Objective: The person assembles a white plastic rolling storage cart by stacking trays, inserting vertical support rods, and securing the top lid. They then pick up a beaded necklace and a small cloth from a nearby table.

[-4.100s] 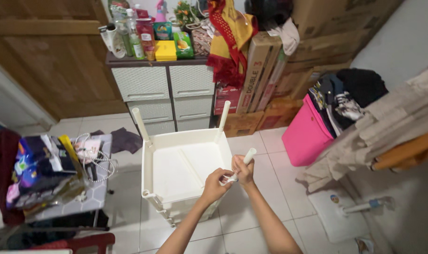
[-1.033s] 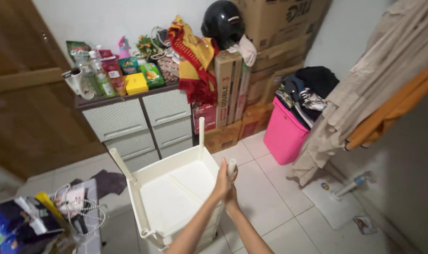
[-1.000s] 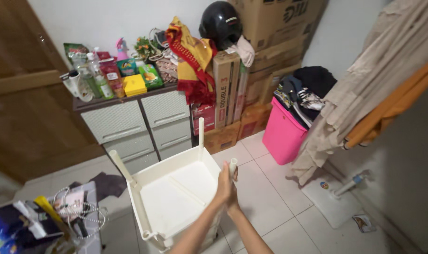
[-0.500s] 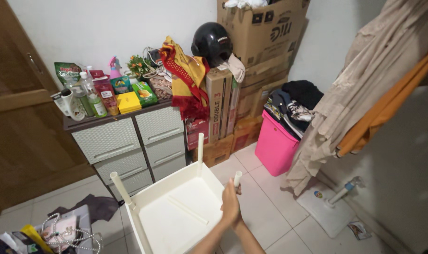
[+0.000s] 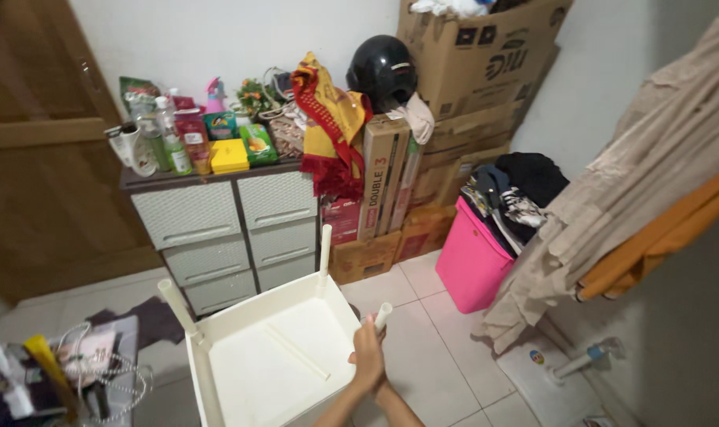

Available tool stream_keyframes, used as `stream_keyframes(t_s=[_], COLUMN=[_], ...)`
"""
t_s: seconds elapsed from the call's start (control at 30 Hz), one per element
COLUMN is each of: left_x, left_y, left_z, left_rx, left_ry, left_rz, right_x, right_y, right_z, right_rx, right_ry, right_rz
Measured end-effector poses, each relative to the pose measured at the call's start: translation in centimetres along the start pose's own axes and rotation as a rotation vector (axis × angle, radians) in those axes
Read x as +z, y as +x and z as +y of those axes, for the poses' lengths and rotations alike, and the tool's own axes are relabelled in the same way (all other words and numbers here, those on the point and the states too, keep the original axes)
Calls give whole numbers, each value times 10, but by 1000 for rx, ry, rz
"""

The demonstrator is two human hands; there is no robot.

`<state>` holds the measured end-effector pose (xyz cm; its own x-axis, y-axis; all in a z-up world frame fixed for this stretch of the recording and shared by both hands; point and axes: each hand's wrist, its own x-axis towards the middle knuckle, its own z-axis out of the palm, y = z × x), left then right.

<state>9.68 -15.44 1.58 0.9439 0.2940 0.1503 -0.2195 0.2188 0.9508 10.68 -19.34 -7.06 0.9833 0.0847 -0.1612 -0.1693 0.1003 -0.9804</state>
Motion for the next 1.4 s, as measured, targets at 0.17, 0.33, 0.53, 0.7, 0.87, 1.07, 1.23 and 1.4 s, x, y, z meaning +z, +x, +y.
stream_keyframes(t_s=[0.17,0.33,0.53,0.7,0.87,1.07,1.23,1.4], left_x=[-29,4,-13,-1,23,-12,17,-11], left_y=[48,3,35,19,6,33,-18,26], left_z=[-5,-19,-27,-27,-40,-19,2,-4], left_rx=[-242,10,-62,49,308,-277,442,-122], left_ry=[-272,128,-191,85,227,-567,245,-195], left_rz=[-719,160,-165,196,499,-137,297,-44], right_x=[-11,-4,-15,-13,-5,-11,-4,-5], right_y=[-2,11,12,19,24,18,24,14], right_z=[8,8,15,13,9,11,6,6], right_rx=[121,44,43,40,33,39,50,63], right_ry=[-126,-39,-49,-29,-19,-23,-11,-18], right_rz=[-42,-109,-163,-199,-220,-223,-215,-189])
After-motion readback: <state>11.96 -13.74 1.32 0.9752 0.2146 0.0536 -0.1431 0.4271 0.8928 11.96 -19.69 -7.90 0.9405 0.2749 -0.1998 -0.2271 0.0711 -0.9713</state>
